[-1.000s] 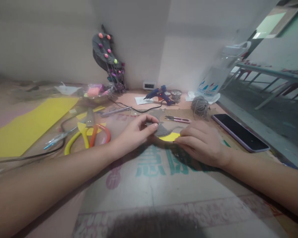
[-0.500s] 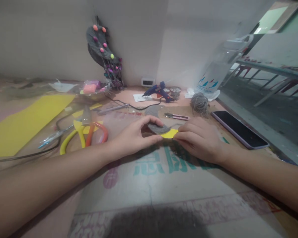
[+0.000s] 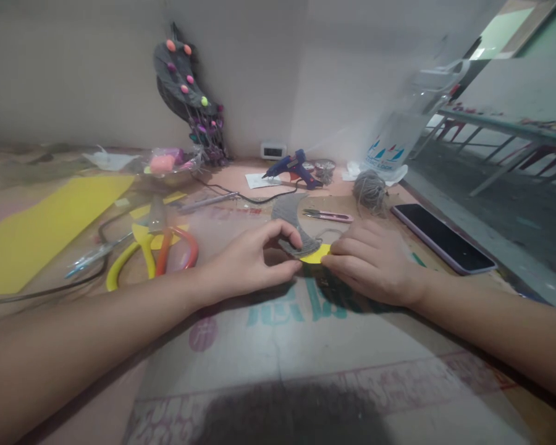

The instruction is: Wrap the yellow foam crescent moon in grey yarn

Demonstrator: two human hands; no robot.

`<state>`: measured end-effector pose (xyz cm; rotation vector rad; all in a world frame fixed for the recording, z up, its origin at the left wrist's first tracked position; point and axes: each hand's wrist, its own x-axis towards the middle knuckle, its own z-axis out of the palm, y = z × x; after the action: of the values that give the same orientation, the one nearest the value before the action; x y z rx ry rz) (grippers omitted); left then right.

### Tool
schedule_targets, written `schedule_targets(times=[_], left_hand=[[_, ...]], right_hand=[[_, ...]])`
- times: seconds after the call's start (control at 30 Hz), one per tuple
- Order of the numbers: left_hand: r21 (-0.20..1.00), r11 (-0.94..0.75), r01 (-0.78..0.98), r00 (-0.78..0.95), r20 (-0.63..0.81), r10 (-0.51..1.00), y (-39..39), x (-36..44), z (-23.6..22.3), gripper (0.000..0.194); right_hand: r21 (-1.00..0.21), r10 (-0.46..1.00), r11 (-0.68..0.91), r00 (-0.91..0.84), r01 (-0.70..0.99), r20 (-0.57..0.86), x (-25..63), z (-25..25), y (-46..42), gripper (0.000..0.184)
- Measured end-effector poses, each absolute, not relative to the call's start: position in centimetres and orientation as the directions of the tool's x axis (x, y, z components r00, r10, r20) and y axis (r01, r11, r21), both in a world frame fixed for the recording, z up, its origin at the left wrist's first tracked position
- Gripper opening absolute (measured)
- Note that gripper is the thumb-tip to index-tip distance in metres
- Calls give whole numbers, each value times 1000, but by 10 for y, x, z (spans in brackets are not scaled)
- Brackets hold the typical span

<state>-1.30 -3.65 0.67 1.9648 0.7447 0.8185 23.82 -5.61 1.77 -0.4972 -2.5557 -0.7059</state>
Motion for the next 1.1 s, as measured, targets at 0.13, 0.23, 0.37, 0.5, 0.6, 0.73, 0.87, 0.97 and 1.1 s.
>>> schedule_targets(times=[0.13,0.23,0.37,0.5,0.6,0.73,0.87,0.97,1.1], left_hand=[[846,-486,219,587,283,758,-37,-13,8,14],[857,-466,219,579,270,769,-38,-12,10,12],[905,-383,184,587,211,781,-39,-11,11,10],[912,-369,180,599,196,777,-38,-11,10,9],[878,-445,179,618,251,745,-36,-13,9,13],[860,-476,184,619,275,736,-34,-16,8,11],[830,-541,139,543,393,742,-29,-17,1,28],[803,-592,71,502,484,717,-24,-17,-5,49],[820,-573,1,480,502,719,-21,-16,-8,63]], right_hand=[[402,196,812,-848,422,493,238,18,-56,14],[401,187,816,-847,416,497,239,18,-56,12],[382,190,828,-846,411,499,239,18,-56,13],[384,174,838,-857,388,485,238,20,-57,12],[401,183,824,-858,400,481,236,19,-56,13],[391,188,826,-852,406,488,234,18,-56,11],[82,347,848,-665,524,661,232,18,-58,11],[-394,682,687,-357,611,638,230,19,-58,19],[-769,929,363,-265,526,257,227,19,-55,29]])
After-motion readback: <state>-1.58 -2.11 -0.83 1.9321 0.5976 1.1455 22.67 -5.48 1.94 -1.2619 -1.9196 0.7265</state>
